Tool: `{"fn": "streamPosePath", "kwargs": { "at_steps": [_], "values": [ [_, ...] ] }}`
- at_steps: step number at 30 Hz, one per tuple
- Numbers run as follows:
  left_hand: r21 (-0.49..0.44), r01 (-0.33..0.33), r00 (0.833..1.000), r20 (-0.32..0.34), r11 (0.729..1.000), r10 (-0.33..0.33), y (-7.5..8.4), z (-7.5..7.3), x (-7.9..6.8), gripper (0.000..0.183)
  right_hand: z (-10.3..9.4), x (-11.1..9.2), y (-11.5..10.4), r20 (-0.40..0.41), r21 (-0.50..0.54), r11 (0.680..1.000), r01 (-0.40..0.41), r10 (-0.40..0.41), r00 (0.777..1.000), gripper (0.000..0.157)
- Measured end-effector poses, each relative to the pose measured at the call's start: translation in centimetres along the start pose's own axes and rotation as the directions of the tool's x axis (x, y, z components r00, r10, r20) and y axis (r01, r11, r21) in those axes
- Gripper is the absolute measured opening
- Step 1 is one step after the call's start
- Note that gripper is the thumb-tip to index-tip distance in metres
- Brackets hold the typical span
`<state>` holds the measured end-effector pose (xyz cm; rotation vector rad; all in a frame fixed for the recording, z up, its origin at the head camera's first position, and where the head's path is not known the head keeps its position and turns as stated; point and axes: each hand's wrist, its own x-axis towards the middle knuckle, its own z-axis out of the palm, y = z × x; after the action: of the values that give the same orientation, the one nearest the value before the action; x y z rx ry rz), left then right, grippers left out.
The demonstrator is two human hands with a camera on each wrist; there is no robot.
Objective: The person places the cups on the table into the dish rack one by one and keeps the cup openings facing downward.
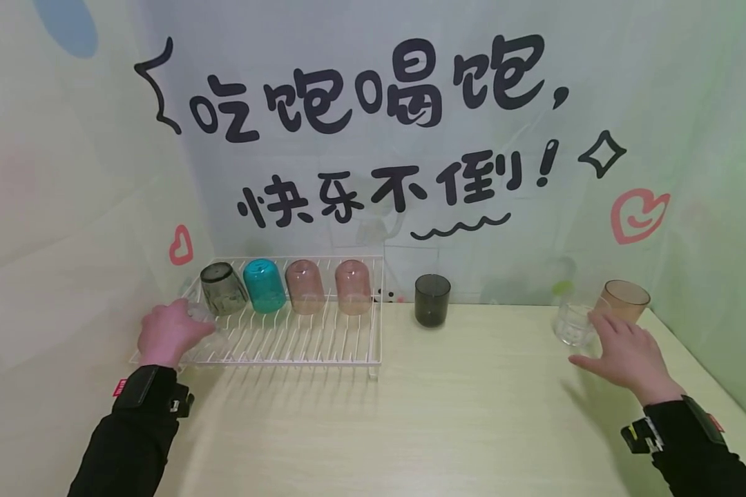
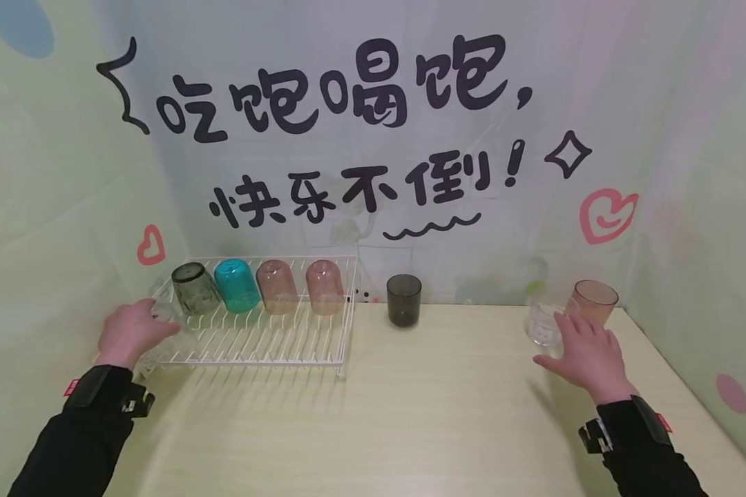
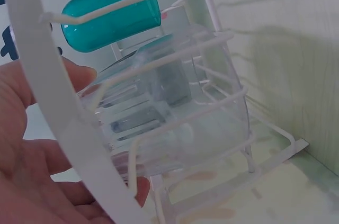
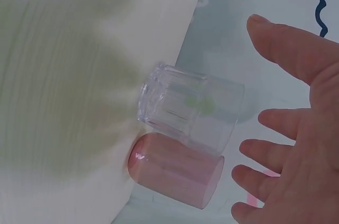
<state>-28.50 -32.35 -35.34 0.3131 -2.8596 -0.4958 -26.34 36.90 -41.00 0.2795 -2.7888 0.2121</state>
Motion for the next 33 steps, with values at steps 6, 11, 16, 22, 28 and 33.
{"fn": "streamPosePath", "kwargs": {
  "at_steps": [6, 11, 16, 22, 28, 33],
  "values": [
    [-0.004, -0.01, 1.0, 0.011, 1.0, 0.01, -0.2, 0.0, -0.1, 0.068, -0.2, 0.6, -0.3, 0.017, 0.026, 1.0, -0.008, 0.008, 1.0, 0.091],
    [-0.016, -0.017, 0.999, 0.034, 1.0, 0.018, -0.3, 0.0, -0.2, 0.072, -0.2, 1.2, -0.3, 0.029, 0.019, 1.0, -0.004, 0.004, 1.0, 0.089],
    [-0.023, -0.03, 0.999, 0.014, 0.999, 0.031, -0.4, 0.1, -0.4, 0.075, 0.1, 1.8, -0.2, 0.049, 0.0, 1.0, 0.004, -0.004, 0.999, 0.089],
    [-0.005, -0.044, 0.997, -0.066, 0.999, 0.044, -0.4, 0.1, -0.7, 0.08, 0.3, 2.4, -0.3, 0.089, -0.021, 1.0, 0.012, -0.01, 0.996, 0.091],
    [-0.01, -0.065, 0.987, -0.15, 0.998, 0.063, 0.0, -0.4, -1.3, 0.083, 0.5, 2.7, -0.5, 0.097, -0.013, 1.0, 0.015, -0.013, 0.995, 0.087],
    [-0.015, -0.097, 0.966, -0.242, 0.995, 0.09, 0.9, -0.9, -2.0, 0.079, 0.7, 3.2, -0.5, 0.071, -0.002, 1.0, 0.015, -0.015, 0.997, 0.082]
  ]
}}
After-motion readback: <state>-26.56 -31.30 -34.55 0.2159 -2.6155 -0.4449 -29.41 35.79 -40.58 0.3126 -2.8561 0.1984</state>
